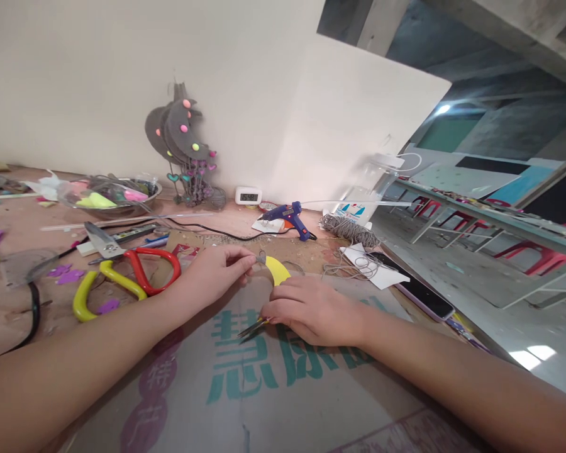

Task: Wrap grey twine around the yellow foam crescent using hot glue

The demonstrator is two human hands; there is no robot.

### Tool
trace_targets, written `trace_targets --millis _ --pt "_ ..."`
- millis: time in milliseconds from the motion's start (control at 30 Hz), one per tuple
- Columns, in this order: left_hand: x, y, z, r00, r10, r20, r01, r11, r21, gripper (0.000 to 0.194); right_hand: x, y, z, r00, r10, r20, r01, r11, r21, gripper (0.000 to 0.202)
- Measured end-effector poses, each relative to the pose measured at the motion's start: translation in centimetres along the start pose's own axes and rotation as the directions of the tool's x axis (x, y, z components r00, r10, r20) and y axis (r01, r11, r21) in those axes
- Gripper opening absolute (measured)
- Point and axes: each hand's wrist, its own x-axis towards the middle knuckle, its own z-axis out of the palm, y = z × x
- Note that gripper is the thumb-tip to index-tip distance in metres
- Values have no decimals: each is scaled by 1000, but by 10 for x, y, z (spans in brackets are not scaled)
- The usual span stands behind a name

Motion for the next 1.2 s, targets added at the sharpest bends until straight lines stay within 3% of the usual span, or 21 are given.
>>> trace_targets --millis 100,200,267,333,433,500,600,867,967,1067,1133,1200 --pt "-1 2 -1 1000 8 0 -8 999 44 31 -1 -2 0 1000 12 -20 -12 1000 15 23" --pt "-2 4 0 1000 13 -1 -13 999 30 30 -4 -2 1 971 124 -205 -105 990 97 18" --pt "-3 4 0 1000 20 3 -20 1000 -15 29 -6 0 3 890 299 -345 -242 950 199 13" --pt "-3 3 0 1000 28 -6 -28 999 -42 29 -7 4 5 778 495 -387 -395 864 312 24" --pt "-4 2 0 999 37 -33 -38 999 -39 28 -7 15 11 648 703 -293 -536 694 480 30" --pt "-4 2 0 999 38 -32 -39 999 -23 28 -6 22 15 619 759 -203 -552 603 576 22" --pt "-5 4 0 999 38 -39 -37 999 12 28 -5 25 18 621 772 -134 -547 549 631 29" --pt "-6 6 0 999 29 -41 -27 999 33 27 -5 21 17 652 745 -145 -555 598 579 32" --pt "-6 4 1 998 29 -58 -28 999 24 28 -6 22 17 622 726 -292 -501 656 564 18" --pt "-6 3 2 997 22 -67 -22 1000 5 29 -8 19 14 571 670 -474 -450 739 502 20" --pt "-5 3 1 998 19 -57 -18 1000 9 30 -10 15 11 619 624 -477 -451 779 435 20" --pt "-5 3 1 999 21 -41 -20 999 26 30 -10 12 9 706 578 -409 -450 813 371 21"
